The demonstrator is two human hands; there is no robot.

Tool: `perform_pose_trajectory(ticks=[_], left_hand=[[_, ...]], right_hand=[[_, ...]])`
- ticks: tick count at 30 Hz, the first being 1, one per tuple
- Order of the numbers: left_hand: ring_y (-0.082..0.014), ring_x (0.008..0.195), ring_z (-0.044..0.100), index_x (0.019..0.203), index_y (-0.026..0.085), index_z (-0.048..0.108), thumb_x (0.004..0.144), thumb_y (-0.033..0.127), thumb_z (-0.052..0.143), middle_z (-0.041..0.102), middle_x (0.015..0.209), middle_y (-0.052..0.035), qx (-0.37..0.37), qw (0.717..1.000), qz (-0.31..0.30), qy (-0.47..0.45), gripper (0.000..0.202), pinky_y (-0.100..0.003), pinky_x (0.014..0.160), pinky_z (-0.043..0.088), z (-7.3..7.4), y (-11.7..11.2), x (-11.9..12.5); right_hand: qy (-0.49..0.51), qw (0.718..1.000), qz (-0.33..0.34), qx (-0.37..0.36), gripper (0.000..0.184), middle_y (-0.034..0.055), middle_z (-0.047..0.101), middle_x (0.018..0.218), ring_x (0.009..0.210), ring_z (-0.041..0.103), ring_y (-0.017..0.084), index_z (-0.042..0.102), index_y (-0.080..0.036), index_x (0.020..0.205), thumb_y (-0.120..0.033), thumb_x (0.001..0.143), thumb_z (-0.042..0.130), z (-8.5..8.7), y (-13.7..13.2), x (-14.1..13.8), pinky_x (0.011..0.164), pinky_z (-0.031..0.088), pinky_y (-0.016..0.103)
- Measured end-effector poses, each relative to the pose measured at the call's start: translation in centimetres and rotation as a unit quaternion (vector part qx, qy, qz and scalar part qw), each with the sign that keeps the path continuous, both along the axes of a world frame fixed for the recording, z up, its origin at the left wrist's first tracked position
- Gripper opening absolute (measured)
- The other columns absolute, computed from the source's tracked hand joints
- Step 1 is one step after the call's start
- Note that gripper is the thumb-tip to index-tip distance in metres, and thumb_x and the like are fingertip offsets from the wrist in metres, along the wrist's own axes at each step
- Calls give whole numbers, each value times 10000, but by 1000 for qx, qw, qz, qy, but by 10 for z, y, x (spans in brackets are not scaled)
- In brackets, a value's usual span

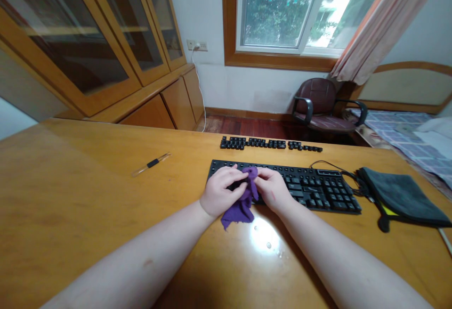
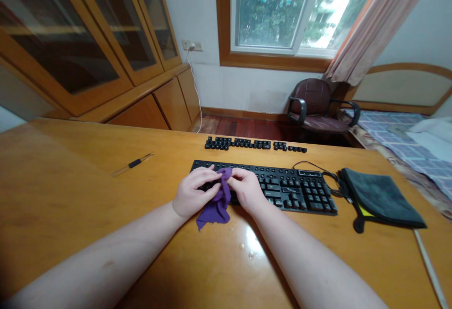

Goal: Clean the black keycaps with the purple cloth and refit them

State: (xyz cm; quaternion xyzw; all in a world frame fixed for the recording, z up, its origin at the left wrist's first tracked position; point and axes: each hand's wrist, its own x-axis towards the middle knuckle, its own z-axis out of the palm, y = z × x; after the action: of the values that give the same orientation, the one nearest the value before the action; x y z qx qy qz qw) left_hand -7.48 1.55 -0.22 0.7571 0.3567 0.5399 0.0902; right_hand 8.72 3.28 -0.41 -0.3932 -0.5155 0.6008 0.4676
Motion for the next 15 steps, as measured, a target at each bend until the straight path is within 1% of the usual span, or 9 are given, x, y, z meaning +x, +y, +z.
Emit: perform_pose_trajectory(ticks=[3,6,9,12,15], left_hand=[[-150,829,649,889,205,693,726,173,655,711,850,-31,-16,1000,13,1,171,-356,903,525,1,-2,0],[-161,874,652,950,207,681,754,204,632,705,892,-40,-78,996,47,-5,202,-328,874,528,0,-2,-1],[-154,890,652,970,207,676,804,205,573,701,943,-45,-122,989,74,-28,195,-302,858,522,-2,0,-4],[-152,901,647,950,201,684,819,196,548,701,947,-49,-128,989,65,-30,188,-292,857,512,-1,0,-4],[-161,881,645,959,192,677,779,220,609,696,902,-50,-135,989,50,-16,194,-299,845,510,1,0,-3]], right_hand=[[7,1000,1,-6,226,37,671,727,694,578,153,723,-147,787,-338,671,690,-3,2,2,688,454,280],[34,999,2,-20,245,32,666,701,647,564,142,723,-135,822,-335,685,683,-5,1,2,653,449,273],[48,999,-1,-20,191,18,665,680,643,569,140,721,-137,786,-277,658,702,-3,0,-1,668,454,274],[66,997,-16,-22,137,3,663,658,642,578,136,712,-151,737,-223,620,716,-1,-1,-3,681,460,271],[69,997,-29,-31,131,3,667,661,623,578,132,700,-157,725,-221,612,717,-1,-1,-5,660,464,267]])
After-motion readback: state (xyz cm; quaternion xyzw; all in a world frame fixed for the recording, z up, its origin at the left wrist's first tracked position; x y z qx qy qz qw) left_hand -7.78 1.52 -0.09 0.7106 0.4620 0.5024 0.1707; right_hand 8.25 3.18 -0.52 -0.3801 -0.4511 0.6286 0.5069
